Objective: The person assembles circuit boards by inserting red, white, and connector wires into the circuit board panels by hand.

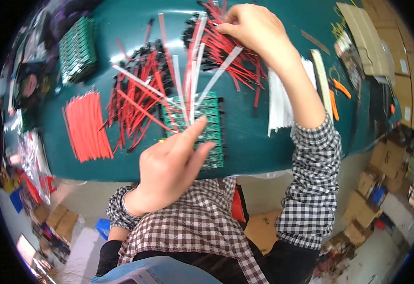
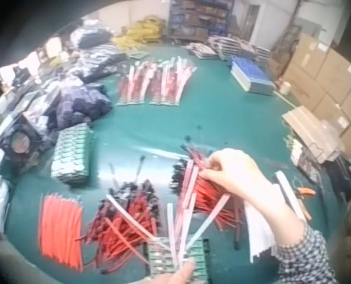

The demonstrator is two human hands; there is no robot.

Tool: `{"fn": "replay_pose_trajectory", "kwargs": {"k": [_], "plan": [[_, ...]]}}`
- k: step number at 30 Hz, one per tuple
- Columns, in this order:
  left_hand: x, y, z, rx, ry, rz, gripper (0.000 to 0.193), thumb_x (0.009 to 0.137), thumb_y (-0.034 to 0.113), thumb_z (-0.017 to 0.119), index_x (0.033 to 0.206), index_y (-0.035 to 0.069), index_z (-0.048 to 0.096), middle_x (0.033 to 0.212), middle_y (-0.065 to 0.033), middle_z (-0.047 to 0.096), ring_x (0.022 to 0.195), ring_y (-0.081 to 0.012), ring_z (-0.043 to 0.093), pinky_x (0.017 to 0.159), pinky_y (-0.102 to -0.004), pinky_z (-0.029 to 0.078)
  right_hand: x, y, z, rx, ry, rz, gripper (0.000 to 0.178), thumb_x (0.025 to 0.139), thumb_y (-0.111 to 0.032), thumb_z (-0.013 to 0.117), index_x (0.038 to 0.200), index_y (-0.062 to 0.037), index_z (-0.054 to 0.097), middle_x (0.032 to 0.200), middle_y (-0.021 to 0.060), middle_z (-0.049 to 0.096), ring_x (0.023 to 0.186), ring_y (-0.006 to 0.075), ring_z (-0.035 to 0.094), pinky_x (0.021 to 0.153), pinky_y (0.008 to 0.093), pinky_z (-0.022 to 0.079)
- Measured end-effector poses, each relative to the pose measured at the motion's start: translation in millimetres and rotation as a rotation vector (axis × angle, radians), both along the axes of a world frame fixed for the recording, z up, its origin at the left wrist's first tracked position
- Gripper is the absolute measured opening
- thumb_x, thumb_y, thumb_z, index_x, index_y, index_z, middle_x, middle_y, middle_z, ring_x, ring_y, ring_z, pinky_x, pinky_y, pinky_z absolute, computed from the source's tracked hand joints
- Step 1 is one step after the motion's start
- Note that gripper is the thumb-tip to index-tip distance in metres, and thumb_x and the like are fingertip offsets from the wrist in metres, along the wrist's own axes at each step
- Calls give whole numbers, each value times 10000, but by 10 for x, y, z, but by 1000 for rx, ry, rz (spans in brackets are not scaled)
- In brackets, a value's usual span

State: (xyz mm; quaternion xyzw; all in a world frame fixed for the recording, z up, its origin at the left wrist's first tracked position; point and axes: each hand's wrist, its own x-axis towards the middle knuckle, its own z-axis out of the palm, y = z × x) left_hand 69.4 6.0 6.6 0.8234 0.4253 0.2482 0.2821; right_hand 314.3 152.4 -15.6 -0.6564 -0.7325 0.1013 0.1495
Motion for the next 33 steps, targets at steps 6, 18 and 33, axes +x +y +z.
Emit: {"fn": "replay_pose_trajectory", "kwargs": {"k": [6,18,33], "plan": [[-429,114,152,-189,-295,-38,311,771,48,790,1068,35,699,754,-51,665,589,-134,607,535,-254,467,-2,5,-4,-133,120,-117,284,882,-272,673,969,-6,717,737,54,682,666,94,638,607,267,499],[-576,876,-400,-114,-44,528,119,865,141,683,888,26,663,812,-109,619,689,-241,612,643,-352,486,176,-277,101,-85,699,-249,300,928,-219,676,1123,9,681,958,48,706,823,97,666,720,223,523],[-759,530,-210,-101,-690,652,201,933,-11,616,1128,-60,601,1001,-178,695,805,-145,676,711,-252,579,30,-1002,-99,-68,1042,-257,263,923,-128,666,1141,18,648,1035,83,685,853,110,662,715,232,537]]}}
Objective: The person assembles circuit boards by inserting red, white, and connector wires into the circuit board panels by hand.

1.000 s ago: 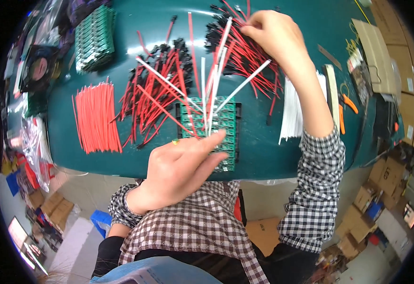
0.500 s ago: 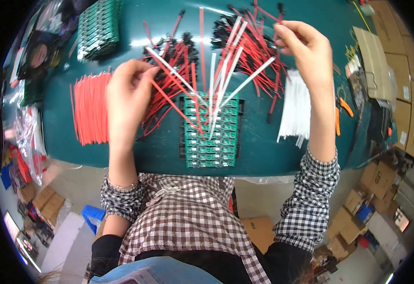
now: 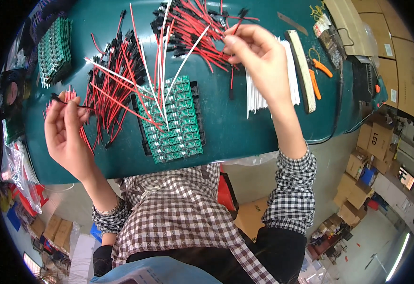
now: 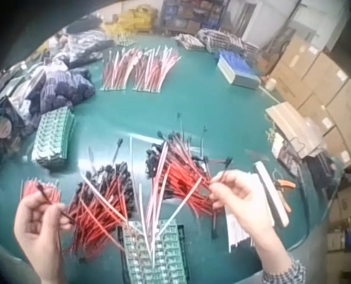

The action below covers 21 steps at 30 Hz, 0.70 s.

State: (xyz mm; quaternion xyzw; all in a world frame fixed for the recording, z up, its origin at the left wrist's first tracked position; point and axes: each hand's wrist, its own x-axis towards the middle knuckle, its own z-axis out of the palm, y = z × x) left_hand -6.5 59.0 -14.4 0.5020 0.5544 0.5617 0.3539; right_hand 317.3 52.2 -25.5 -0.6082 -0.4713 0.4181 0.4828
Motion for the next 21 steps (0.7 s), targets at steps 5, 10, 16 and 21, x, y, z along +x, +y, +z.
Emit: {"fn": "replay_pose_trajectory", "kwargs": {"k": [5,10,16,21], "plan": [[-18,-211,-226,-145,-3,-200,133,918,-77,599,1050,-82,618,1079,-185,665,848,-168,677,754,-270,587,-118,-259,-20,90,-40,-32,132,928,-31,632,1026,50,670,1053,96,680,860,139,685,721,243,577],[-87,-255,-145,-173,162,-275,93,919,-71,600,1011,-82,613,1007,-149,661,831,-145,652,747,-248,560,-404,-380,113,55,219,13,109,905,-18,663,996,42,671,965,105,693,770,155,702,639,231,574],[128,-381,162,-266,73,-422,55,914,-81,587,958,-58,563,1004,-156,647,999,-225,642,878,-311,509,-591,-281,-63,-15,308,109,128,908,-70,681,981,35,675,888,74,704,731,115,688,607,206,541],[325,-372,156,-259,180,-442,85,898,-95,604,932,-34,554,1050,-171,666,1117,-287,632,916,-335,501,-668,-218,-128,-42,280,133,155,913,-125,685,982,13,695,890,44,713,711,91,683,585,191,517]]}}
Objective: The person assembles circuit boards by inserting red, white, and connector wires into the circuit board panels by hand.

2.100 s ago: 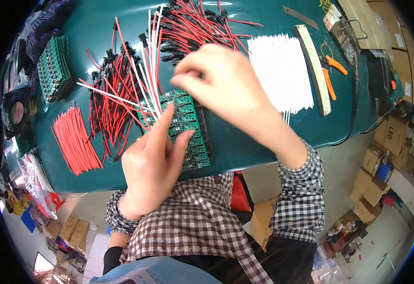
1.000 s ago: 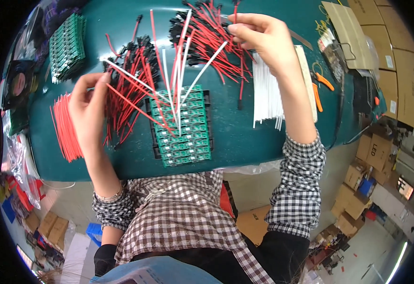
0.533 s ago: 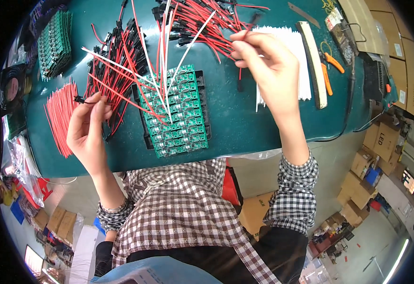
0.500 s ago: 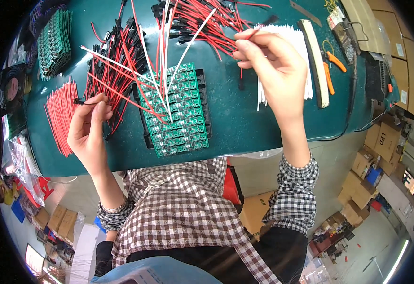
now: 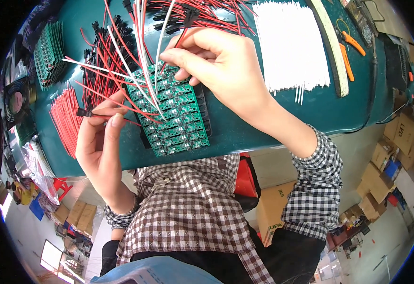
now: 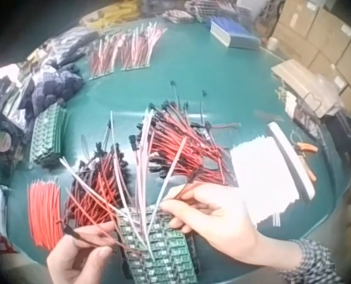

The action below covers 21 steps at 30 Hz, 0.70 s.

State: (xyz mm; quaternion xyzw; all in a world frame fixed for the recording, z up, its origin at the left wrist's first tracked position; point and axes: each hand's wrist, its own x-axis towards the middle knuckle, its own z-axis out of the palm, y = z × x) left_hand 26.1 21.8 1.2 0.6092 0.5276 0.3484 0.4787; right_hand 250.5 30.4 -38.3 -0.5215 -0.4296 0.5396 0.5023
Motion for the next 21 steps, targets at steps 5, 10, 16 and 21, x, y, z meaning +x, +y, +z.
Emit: {"fn": "replay_pose_trajectory", "kwargs": {"k": [5,10,16,21], "plan": [[147,-5,22,94,59,-19,71,884,-72,634,921,-41,582,1026,-159,674,1115,-284,644,873,-333,528,-48,5,-9,51,-41,-21,152,903,-110,687,976,23,700,866,44,712,682,91,677,587,197,523],[188,-19,60,122,174,-63,79,881,-67,637,953,-49,611,1113,-206,677,1051,-236,664,837,-306,543,-59,9,-11,77,-54,-34,145,889,-91,691,956,37,702,846,47,711,660,83,663,591,206,525],[168,-54,83,50,157,-12,74,885,-66,630,956,-52,615,1105,-204,682,1031,-216,665,827,-293,541,-55,29,-47,179,-148,-31,136,859,-87,708,923,32,708,825,61,704,628,92,652,575,220,508],[167,-49,83,65,146,6,64,891,-66,626,950,-49,607,1099,-201,682,1052,-221,661,849,-293,527,-55,27,-52,217,-155,-5,126,861,-94,707,919,17,711,820,64,702,636,100,657,573,226,506]]}}
